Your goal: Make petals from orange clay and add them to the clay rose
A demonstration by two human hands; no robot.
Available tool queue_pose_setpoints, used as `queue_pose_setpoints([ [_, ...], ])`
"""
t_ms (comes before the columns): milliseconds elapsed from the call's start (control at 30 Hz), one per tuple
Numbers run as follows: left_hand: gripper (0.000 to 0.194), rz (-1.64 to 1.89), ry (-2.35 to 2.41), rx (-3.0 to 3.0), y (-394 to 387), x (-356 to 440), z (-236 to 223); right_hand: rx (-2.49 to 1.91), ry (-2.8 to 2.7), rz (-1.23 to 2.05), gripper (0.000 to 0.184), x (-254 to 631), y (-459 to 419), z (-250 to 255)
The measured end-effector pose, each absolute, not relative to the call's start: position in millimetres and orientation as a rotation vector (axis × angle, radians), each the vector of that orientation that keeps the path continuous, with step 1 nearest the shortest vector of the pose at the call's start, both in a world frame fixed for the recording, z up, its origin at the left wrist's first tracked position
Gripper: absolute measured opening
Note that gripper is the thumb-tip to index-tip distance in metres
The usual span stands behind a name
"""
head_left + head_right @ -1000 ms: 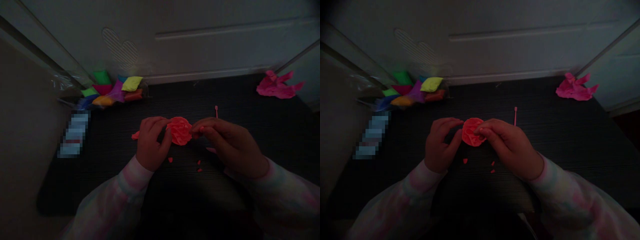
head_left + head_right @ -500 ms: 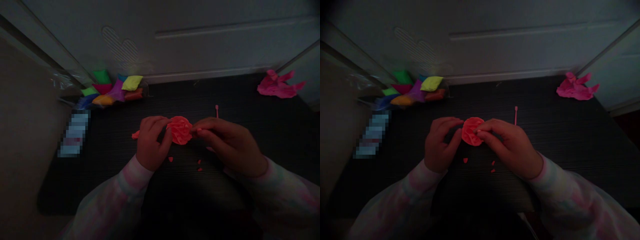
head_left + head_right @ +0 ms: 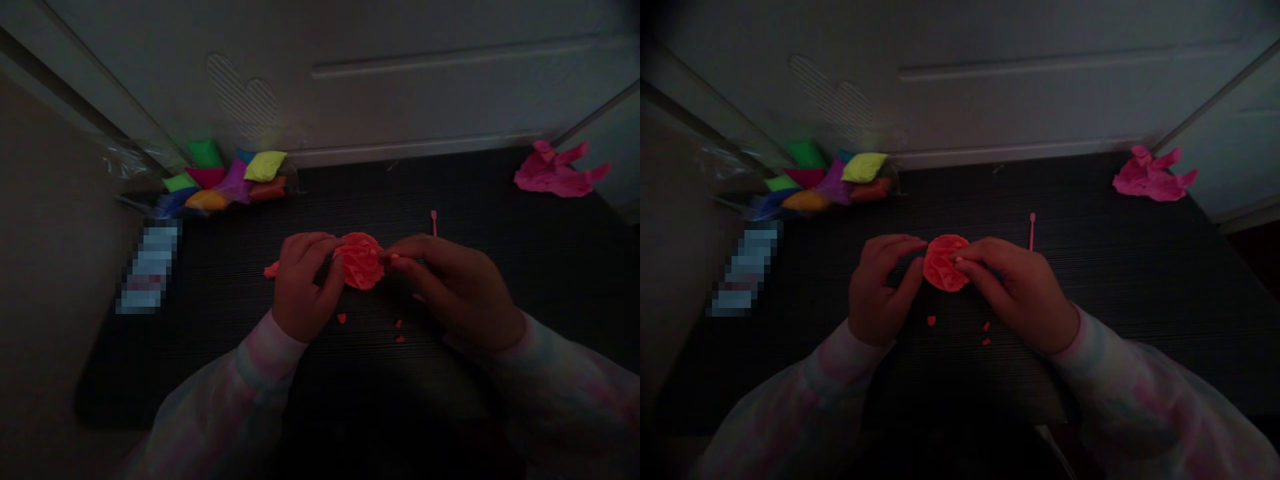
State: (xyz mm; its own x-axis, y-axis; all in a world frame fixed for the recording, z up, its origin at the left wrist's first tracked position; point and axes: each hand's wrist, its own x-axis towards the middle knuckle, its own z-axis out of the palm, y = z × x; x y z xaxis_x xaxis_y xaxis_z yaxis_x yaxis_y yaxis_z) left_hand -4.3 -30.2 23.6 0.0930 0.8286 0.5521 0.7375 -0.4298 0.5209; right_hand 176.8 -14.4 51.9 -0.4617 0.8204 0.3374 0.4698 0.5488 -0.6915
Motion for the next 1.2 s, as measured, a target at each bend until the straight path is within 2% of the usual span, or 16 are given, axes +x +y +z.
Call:
queue_pose_setpoints([
  [167,0.016,1.283,1.577,2.231,-30.7,-5.0,25.0,-1.035,-2.122,0.658,0.004,176.1,-14.4,51.0],
  [333,0.014,1.316,1.497,2.261,-32.0,-5.8,25.4,-0.954,-2.254,0.44,0.005,174.9,-14.9,47.2],
  [533,0.013,1.33,1.488,2.262,-32.7,-5.0,25.9,-0.867,-2.343,0.296,0.015,174.5,-14.9,42.8],
  [700,0.013,1.321,1.505,2.254,-32.1,-5.6,26.4,-0.899,-2.31,0.324,0.004,174.7,-13.9,42.0],
  [867,0.014,1.324,1.532,2.228,-31.9,-5.9,26.6,-0.907,-2.28,0.34,0.002,175.1,-13.9,43.0],
  [1067,0.014,1.327,1.542,2.209,-32.2,-6.1,27.4,-0.907,-2.308,0.289,0.013,174.8,-13.9,43.7],
  [1200,0.014,1.318,1.547,2.209,-31.8,-6.5,27.0,-0.916,-2.276,0.344,0.002,175.3,-13.7,43.3],
])
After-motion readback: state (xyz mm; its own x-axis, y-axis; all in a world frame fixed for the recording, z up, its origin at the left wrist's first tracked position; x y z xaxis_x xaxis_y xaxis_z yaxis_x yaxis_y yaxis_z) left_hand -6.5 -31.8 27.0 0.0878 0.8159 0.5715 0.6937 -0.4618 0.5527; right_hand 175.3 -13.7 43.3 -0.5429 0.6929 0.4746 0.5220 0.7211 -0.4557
